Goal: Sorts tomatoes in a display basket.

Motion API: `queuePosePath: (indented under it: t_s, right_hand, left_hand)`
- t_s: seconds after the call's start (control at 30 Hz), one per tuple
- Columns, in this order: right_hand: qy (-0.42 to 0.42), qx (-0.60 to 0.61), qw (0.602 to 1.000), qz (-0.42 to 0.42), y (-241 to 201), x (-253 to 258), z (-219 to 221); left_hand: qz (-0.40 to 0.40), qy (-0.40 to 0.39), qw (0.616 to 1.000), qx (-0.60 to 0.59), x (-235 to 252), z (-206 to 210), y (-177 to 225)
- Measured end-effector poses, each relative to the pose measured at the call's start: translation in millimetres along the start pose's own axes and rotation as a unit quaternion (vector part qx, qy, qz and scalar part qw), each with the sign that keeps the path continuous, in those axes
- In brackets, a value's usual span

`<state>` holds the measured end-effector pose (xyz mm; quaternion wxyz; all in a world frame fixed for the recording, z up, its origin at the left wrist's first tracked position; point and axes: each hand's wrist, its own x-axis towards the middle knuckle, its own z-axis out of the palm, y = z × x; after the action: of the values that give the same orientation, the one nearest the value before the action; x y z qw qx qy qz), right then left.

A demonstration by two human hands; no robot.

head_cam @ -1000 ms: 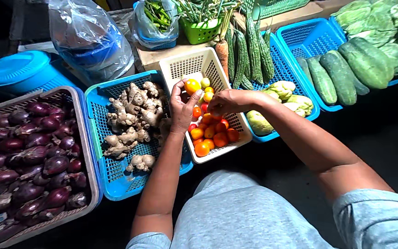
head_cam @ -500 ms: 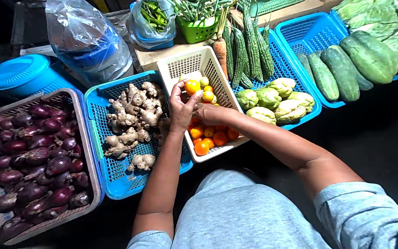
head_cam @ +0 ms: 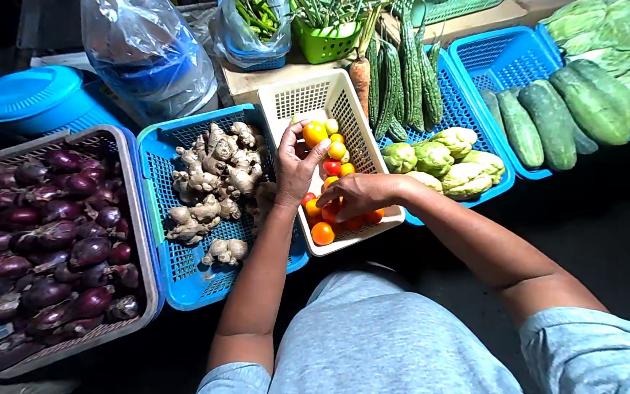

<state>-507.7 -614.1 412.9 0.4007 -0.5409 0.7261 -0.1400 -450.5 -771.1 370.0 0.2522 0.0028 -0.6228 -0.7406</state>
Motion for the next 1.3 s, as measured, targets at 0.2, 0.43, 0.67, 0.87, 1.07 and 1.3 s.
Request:
queuePosePath:
  t_s: [0.2,0.43,0.67,0.87,1.07,1.3]
  right_hand:
    - [0.082,0.043,0.996,0.013,11,-14,-25]
    - [0.147,-0.037,0.982,0.11,24,-4,-30]
    - [0.09,-0.226,0.949,0.2,23,29,18]
    - [0.076,-0.201,0.955,0.203,19,34,15]
    - [0.133,-0.12,0.973,0.147,32,10,-3]
    - [0.122,0.019,0.992,0.0,9,-49,-21]
  left_hand:
    - [0.002,0.003,1.0,-0.005,-1,0,0]
    - [0.003,0.005,1.0,-0.005,0,-1,-1]
    - [-0.003,0.005,1.0,-0.002,0,-1,-1]
    - [-0.006,0.006,1.0,-0.004,0,-1,1]
    - [-0.009,0.004,1.0,-0.007,0,-2,0]
    - [-0.004,0.0,1.0,-0.004,-1,-1,0]
